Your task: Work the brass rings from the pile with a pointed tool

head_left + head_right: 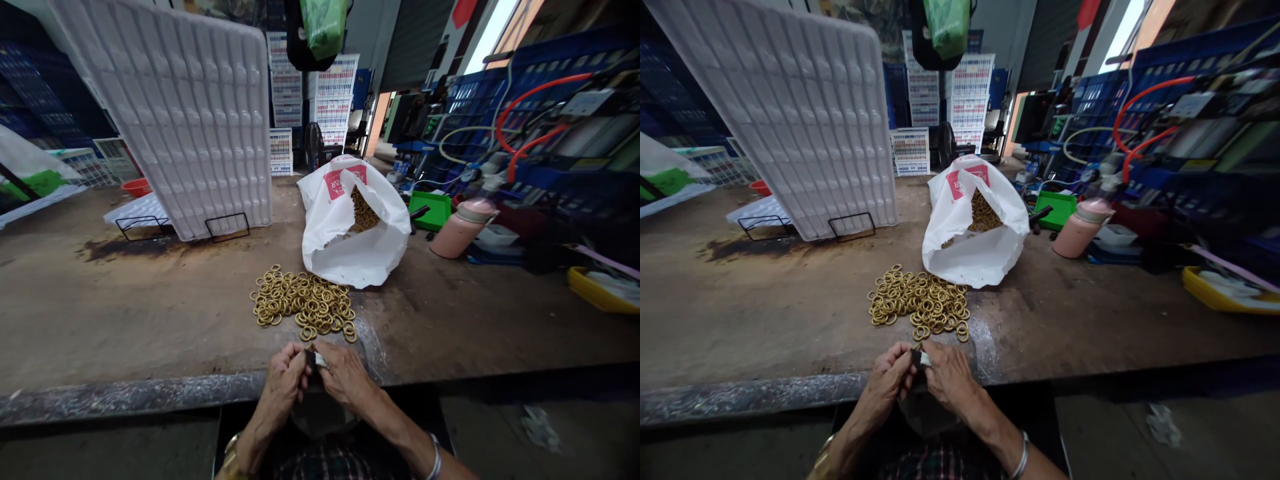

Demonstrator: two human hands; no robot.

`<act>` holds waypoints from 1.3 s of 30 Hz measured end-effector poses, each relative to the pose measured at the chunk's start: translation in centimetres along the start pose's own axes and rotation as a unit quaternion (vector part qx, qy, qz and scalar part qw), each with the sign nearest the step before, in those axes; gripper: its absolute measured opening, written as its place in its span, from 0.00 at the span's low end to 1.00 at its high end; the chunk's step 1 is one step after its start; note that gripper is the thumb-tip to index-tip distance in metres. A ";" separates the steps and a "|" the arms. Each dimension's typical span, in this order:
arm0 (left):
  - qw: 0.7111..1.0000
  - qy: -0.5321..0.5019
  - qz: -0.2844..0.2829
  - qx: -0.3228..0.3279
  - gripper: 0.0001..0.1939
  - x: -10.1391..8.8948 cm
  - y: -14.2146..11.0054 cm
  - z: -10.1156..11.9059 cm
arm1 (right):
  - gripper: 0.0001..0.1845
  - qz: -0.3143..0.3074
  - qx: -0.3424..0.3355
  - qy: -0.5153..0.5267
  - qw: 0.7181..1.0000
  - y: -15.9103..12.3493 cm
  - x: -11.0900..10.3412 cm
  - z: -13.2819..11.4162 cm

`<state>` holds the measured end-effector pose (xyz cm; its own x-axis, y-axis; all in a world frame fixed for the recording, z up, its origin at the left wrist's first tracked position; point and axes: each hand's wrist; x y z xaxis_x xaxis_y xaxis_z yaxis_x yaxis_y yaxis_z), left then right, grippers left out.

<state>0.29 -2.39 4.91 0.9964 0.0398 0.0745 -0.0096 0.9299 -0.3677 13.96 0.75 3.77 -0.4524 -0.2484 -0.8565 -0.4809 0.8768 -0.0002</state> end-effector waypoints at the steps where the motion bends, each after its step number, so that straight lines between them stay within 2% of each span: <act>1: 1.000 0.003 0.000 0.003 0.17 0.0 0.0 0.0 | 0.14 -0.009 0.002 -0.011 1.000 0.0 -0.1 -0.1; 8: 1.000 0.018 0.011 0.003 0.17 0.0 -0.2 -0.3 | 0.14 -0.042 0.025 -0.049 0.998 0.6 -0.3 -0.9; 12: 1.000 0.011 -0.002 0.006 0.18 -0.2 -0.5 -0.5 | 0.12 -0.035 0.052 -0.079 0.995 0.7 -0.2 -0.4; 15: 0.999 -0.024 -0.019 0.009 0.19 -0.6 -0.5 -0.7 | 0.12 -0.001 0.090 -0.097 0.991 0.5 -0.4 0.7; 18: 0.992 -0.121 -0.037 0.012 0.17 -0.9 -0.1 -0.8 | 0.13 0.060 0.126 -0.086 0.987 0.0 -1.0 2.3; 22: 0.975 -0.214 -0.055 0.015 0.16 -1.4 0.4 -0.9 | 0.10 0.142 0.133 -0.052 0.980 -0.2 -1.7 4.2; 25: 0.964 -0.259 -0.053 -0.007 0.15 -1.8 0.7 -1.0 | 0.08 0.176 0.148 -0.068 0.971 0.0 -1.9 5.0; 30: 0.948 -0.312 -0.056 -0.027 0.14 -2.4 0.8 -1.0 | 0.07 0.159 0.156 -0.127 0.966 0.0 -1.6 5.3; 39: 0.949 -0.308 -0.055 -0.030 0.13 -2.2 0.8 -0.6 | 0.11 0.146 0.125 -0.138 0.972 -0.2 -1.3 5.4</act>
<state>-1.89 -1.98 3.92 0.7534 0.1667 0.6361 0.1154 0.9188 -0.3776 18.73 3.13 2.08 -0.3071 0.1161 -0.9446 -0.1482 0.9746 0.1680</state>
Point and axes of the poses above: each hand's wrist, its own y-axis towards the middle knuckle, its own x-axis out of the palm, z = x × y, and after that the axes turned 1 degree about x, right-handed
